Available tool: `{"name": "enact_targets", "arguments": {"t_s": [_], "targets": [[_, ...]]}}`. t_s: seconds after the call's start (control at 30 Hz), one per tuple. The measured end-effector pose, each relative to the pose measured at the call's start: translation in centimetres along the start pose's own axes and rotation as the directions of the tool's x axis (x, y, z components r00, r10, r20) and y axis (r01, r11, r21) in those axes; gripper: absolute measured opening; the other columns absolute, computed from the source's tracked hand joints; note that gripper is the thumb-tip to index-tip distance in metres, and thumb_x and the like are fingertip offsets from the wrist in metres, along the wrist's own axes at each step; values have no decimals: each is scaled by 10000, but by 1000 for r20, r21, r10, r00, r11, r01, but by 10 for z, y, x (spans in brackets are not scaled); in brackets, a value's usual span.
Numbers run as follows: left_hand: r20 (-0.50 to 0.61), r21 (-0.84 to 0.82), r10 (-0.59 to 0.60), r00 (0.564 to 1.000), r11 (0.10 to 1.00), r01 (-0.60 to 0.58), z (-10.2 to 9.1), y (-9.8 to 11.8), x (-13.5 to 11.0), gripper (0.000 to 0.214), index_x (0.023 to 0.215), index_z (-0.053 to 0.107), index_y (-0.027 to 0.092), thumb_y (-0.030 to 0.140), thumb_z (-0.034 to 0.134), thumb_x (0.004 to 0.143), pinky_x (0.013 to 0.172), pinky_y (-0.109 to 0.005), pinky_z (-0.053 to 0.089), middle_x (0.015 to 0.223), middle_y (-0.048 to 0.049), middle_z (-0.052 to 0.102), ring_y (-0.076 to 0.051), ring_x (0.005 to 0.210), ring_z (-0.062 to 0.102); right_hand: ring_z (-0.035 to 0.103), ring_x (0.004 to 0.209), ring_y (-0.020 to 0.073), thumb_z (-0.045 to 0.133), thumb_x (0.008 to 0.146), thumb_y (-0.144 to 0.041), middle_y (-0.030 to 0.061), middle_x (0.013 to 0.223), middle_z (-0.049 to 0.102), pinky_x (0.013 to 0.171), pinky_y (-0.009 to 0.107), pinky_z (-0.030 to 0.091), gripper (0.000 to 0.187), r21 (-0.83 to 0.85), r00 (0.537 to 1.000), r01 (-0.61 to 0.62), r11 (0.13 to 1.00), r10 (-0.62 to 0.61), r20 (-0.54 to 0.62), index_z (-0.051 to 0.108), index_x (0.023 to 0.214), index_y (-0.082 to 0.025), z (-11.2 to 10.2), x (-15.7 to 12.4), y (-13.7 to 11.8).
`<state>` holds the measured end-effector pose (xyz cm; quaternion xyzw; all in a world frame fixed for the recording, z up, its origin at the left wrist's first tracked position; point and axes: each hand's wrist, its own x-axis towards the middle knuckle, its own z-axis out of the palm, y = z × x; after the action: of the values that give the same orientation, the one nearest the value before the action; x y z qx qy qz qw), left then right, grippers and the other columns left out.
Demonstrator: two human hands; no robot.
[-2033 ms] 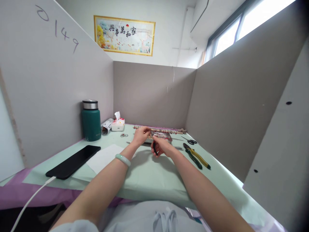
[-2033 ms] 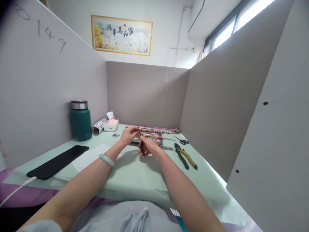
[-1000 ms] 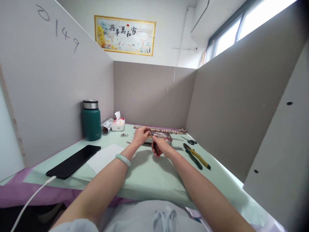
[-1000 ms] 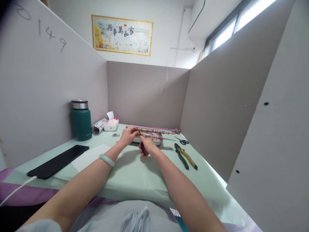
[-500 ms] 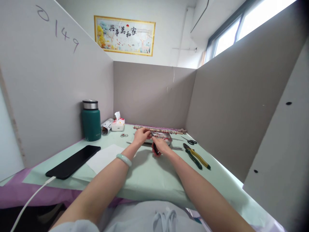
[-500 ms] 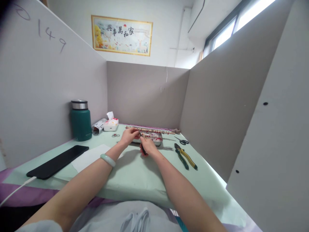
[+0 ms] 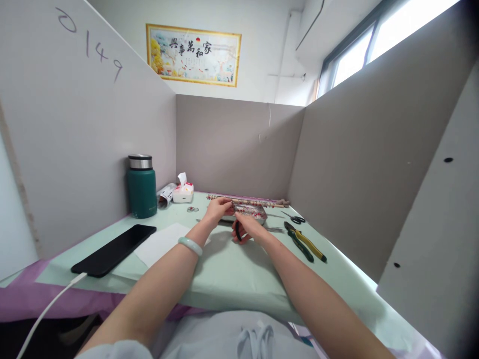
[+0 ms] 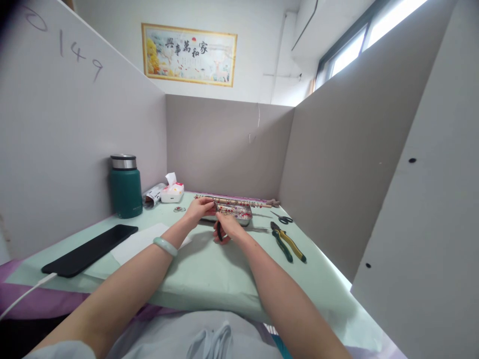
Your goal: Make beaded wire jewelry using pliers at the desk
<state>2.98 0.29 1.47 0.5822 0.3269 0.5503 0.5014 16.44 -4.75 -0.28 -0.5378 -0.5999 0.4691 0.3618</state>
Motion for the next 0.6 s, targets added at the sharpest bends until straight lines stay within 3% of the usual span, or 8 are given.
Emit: {"name": "enact_targets", "arguments": {"t_s": [0.13,0.3,0.6], "targets": [[10,-9,-7,1000,1000,7,1,1,-1,135,817,614,111,193,674,728,619,-251,555,685,-24,654,-105,610,628,619,500,168,292,915,-542,80,662,639,423,260,476,507,-25,999,-4,1000,3,-35,547,753,-134,0,0,-1],[37,-8,13,999,1000,-13,1,1,-2,178,826,609,114,232,688,718,631,-262,559,705,-30,657,-106,609,627,570,447,164,316,897,-569,82,608,630,376,250,421,515,-184,988,51,982,-76,-132,547,690,-157,-1,1,-1],[38,119,48,998,992,-52,3,-3,1,67,771,620,137,163,644,714,646,-290,558,676,-11,663,-134,619,649,508,384,144,331,888,-579,81,555,622,381,259,395,538,-287,971,72,955,-133,-198,555,618,-171,-5,9,8]]}}
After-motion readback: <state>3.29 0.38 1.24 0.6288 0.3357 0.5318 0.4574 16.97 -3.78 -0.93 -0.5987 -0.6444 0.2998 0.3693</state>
